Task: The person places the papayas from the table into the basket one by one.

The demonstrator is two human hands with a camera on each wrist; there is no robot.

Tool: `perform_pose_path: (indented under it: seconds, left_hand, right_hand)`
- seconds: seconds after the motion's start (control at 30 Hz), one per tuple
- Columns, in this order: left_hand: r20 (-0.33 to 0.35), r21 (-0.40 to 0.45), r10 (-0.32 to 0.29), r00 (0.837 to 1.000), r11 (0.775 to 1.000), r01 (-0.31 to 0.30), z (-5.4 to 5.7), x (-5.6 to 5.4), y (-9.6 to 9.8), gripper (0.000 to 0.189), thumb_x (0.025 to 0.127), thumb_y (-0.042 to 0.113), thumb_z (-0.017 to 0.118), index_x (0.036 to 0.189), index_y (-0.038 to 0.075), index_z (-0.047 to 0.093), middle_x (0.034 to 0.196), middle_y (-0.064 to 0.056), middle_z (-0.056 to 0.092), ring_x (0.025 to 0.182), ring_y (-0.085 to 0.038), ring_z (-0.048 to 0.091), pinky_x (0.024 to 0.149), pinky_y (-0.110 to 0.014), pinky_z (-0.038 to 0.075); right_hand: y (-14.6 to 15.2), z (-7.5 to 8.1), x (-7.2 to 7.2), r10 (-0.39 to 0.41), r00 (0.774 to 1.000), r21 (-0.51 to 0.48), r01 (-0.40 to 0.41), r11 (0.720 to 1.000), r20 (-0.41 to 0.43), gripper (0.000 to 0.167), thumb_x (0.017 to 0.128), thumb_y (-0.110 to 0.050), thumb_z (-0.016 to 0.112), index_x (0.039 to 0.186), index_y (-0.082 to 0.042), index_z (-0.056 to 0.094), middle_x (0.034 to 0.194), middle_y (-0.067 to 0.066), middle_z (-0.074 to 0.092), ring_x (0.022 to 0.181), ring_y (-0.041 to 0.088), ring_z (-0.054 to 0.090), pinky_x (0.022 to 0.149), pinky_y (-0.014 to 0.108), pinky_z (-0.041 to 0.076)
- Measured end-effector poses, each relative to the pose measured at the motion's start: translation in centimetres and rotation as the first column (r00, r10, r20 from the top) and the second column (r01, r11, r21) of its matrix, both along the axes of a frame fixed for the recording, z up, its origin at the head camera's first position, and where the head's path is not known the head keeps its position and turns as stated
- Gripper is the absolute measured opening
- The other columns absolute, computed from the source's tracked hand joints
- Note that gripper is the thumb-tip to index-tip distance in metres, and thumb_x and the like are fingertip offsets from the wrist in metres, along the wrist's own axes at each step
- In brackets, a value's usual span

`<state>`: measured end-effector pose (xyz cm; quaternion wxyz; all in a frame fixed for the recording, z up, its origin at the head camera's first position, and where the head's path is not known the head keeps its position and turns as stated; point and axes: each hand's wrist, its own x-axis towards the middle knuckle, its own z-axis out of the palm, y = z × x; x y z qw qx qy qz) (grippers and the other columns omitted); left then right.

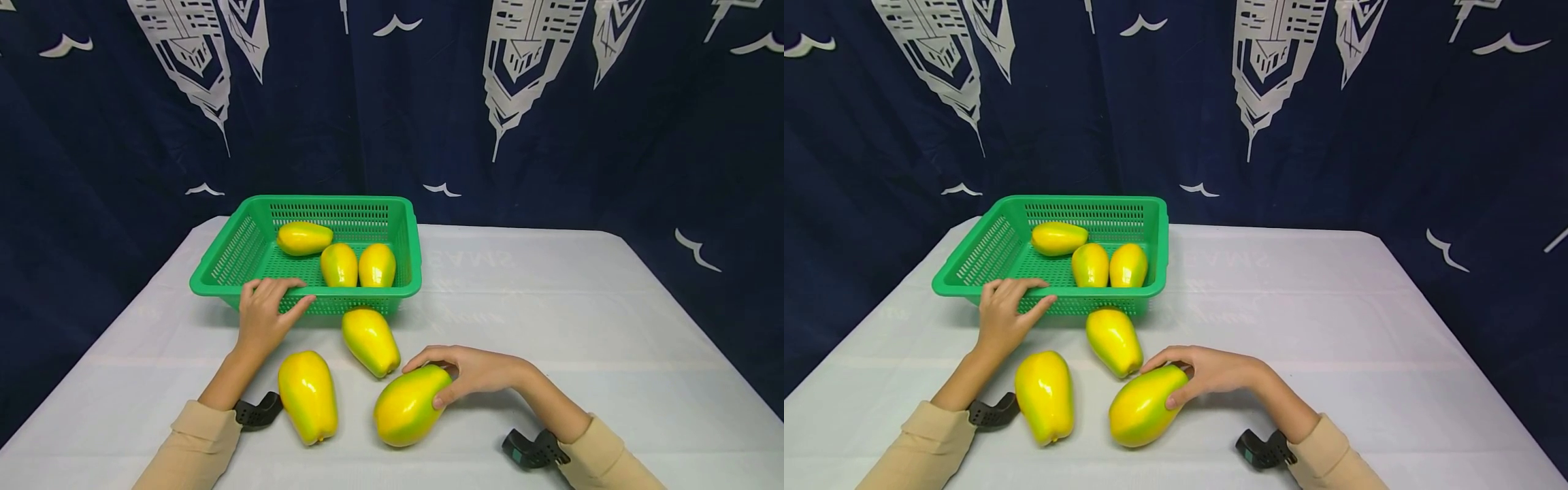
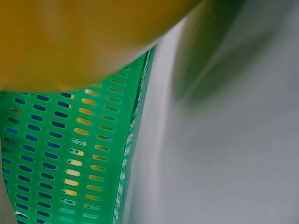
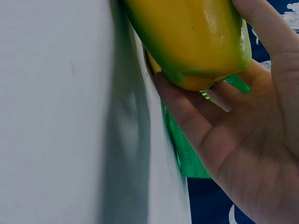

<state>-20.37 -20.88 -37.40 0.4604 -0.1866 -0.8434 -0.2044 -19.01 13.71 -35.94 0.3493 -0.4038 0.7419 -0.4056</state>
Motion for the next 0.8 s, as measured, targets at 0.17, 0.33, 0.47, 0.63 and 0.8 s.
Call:
perform_pose_path:
  seconds: [0.17, 0.33, 0.47, 0.63, 0.8]
  left_hand:
    - [0.0, 0.001, 0.001, 1.0, 1.0, -0.001, 0.0, 0.01, 0.04, 0.046, 0.084, 0.053, 0.054, 0.09, 0.008, 0.065, 0.08, -0.009, 0.068, 0.074, -0.025, 0.058, 0.081, -0.044, 0.031]
    - [0.007, 0.004, 0.004, 1.0, 1.0, -0.004, 0.01, 0.06, 0.07, 0.052, 0.085, 0.057, 0.048, 0.09, 0.008, 0.065, 0.081, -0.009, 0.068, 0.074, -0.025, 0.058, 0.081, -0.044, 0.031]
    - [0.01, 0.003, 0.005, 1.0, 1.0, -0.005, 0.01, 0.06, 0.06, 0.052, 0.085, 0.057, 0.047, 0.09, 0.008, 0.065, 0.081, -0.009, 0.068, 0.075, -0.025, 0.058, 0.081, -0.044, 0.031]
    - [0.006, 0.001, 0.008, 1.0, 1.0, -0.008, 0.01, 0.01, 0.09, 0.055, 0.086, 0.059, 0.044, 0.09, 0.008, 0.065, 0.081, -0.009, 0.068, 0.074, -0.025, 0.058, 0.081, -0.044, 0.031]
    - [0.003, 0.0, 0.01, 1.0, 1.0, -0.01, 0.0, -0.01, 0.12, 0.055, 0.086, 0.059, 0.043, 0.09, 0.008, 0.065, 0.08, -0.009, 0.068, 0.073, -0.025, 0.058, 0.081, -0.044, 0.031]
  right_hand:
    - [-0.02, 0.19, 0.04, -0.006, 1.0, 0.001, 0.006, 1.0, -0.006, 0.048, 0.082, -0.022, 0.066, 0.127, -0.027, 0.049, 0.127, -0.005, 0.051, 0.109, 0.012, 0.05, 0.091, 0.025, 0.042]
    - [0.0, 0.26, 0.05, -0.008, 1.0, -0.002, 0.008, 1.0, -0.014, 0.048, 0.082, -0.022, 0.065, 0.127, -0.027, 0.049, 0.127, -0.005, 0.051, 0.109, 0.013, 0.049, 0.091, 0.026, 0.042]
    - [0.0, 0.37, 0.14, -0.015, 1.0, -0.001, 0.015, 1.0, -0.024, 0.047, 0.083, -0.023, 0.065, 0.127, -0.027, 0.049, 0.126, -0.005, 0.051, 0.109, 0.013, 0.05, 0.091, 0.026, 0.042]
    - [-0.01, 0.56, 0.25, -0.029, 0.999, 0.001, 0.029, 1.0, -0.034, 0.047, 0.083, -0.023, 0.065, 0.127, -0.028, 0.049, 0.126, -0.006, 0.052, 0.109, 0.013, 0.049, 0.091, 0.026, 0.042]
    - [0.01, 0.63, 0.28, -0.032, 0.999, -0.003, 0.032, 0.999, -0.043, 0.047, 0.083, -0.023, 0.065, 0.126, -0.028, 0.049, 0.125, -0.006, 0.052, 0.109, 0.012, 0.049, 0.092, 0.026, 0.042]
